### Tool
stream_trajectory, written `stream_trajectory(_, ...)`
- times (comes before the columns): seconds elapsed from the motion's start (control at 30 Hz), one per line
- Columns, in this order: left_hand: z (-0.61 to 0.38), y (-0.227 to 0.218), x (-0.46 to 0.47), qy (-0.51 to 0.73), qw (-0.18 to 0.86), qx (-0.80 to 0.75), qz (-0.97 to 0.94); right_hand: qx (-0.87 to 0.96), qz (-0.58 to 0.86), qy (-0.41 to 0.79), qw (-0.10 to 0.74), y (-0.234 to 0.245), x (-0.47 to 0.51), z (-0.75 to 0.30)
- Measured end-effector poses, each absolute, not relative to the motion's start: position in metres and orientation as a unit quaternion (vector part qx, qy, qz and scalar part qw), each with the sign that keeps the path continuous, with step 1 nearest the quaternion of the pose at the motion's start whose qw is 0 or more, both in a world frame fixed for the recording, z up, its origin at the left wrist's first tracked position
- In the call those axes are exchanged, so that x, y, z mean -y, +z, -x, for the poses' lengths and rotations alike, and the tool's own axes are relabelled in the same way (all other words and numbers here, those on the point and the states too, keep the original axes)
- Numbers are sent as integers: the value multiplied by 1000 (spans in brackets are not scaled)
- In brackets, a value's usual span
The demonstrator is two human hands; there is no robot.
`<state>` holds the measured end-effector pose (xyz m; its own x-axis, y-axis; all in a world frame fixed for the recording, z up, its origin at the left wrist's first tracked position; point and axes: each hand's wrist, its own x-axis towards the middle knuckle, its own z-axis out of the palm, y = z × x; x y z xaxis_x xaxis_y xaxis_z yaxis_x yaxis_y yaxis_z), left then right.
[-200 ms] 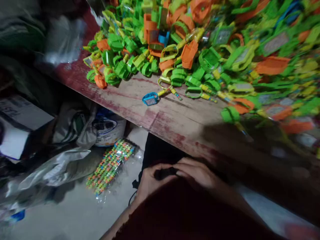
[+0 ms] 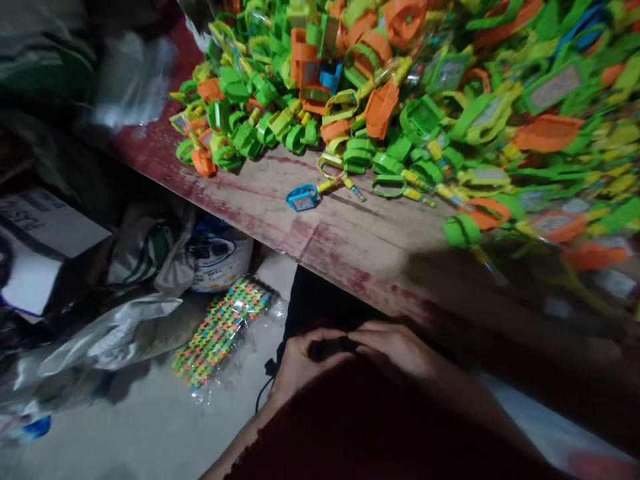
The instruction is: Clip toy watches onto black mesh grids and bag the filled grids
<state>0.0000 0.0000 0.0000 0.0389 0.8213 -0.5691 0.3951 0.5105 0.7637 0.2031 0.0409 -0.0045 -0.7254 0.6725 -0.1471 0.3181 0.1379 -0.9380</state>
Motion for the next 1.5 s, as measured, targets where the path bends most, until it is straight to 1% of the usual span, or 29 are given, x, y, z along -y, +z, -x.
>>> stream_trajectory(0.13, 0, 1, -1, 194, 605, -646, -423, 705, 367, 591, 137, 3, -39, -204)
stream_trajectory(0.27, -1, 2, 0, 193, 612, -648, -409, 688, 371, 608, 141, 5, -39, -206)
stream_trajectory(0.4, 0, 4, 1, 187, 625, -638, -409, 657, 357, 651, 135, 9, -44, -207)
stream_trajectory(0.53, 0, 4, 1, 185, 629, -633, -411, 645, 369, 658, 125, 9, -46, -206)
stream_trajectory(0.67, -3, 7, 1, 194, 619, -651, -394, 619, 399, 660, 147, 3, -44, -205)
stream_trajectory(0.8, -5, 15, -2, 193, 634, -653, -368, 609, 421, 661, 121, 0, -45, -208)
stream_trajectory(1.0, -6, 11, 0, 182, 633, -661, -359, 638, 359, 675, 97, 0, -52, -211)
stream_trajectory(1.13, -7, 8, 4, 173, 627, -667, -363, 658, 356, 655, 102, -2, -51, -210)
stream_trajectory(1.23, -6, 7, 5, 171, 627, -662, -372, 673, 354, 638, 121, -6, -48, -210)
stream_trajectory(1.33, -3, 5, 5, 170, 640, -650, -374, 669, 339, 646, 141, -9, -46, -210)
stream_trajectory(1.5, 1, 2, 5, 164, 663, -631, -368, 675, 346, 636, 141, -8, -43, -210)
